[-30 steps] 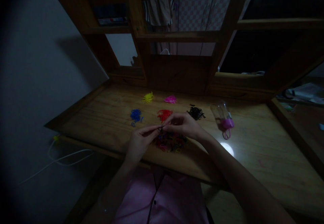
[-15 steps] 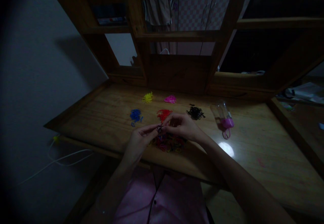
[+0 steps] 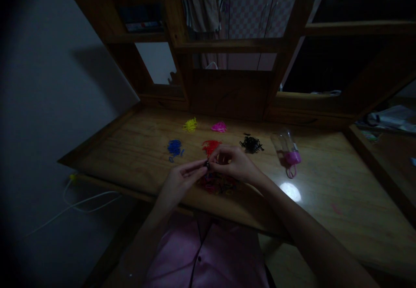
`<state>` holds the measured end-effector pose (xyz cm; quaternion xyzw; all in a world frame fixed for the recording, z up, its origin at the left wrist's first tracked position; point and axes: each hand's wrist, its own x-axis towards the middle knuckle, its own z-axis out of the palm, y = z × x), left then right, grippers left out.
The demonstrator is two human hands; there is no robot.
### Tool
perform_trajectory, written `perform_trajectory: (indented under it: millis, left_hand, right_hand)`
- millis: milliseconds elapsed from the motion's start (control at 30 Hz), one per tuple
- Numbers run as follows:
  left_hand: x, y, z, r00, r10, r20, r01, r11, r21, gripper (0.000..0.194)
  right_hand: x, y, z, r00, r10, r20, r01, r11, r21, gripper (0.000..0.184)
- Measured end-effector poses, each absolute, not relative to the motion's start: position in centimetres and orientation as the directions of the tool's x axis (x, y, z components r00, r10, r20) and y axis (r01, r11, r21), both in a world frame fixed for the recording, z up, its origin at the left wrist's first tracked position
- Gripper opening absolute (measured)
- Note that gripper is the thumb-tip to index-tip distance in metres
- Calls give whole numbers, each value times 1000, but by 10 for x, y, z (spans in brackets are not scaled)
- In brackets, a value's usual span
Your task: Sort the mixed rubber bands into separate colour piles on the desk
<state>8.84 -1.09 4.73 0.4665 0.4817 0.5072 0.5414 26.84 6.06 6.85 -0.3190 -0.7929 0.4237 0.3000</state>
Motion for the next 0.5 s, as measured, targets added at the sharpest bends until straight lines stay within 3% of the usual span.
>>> perform_trajectory:
  millis: [500]
  left_hand:
    - [84,-6,40,-3,998,-62,-127,61,990,32]
  right_hand:
    - [270,61,69,-616,763,197,272,440,-856,25]
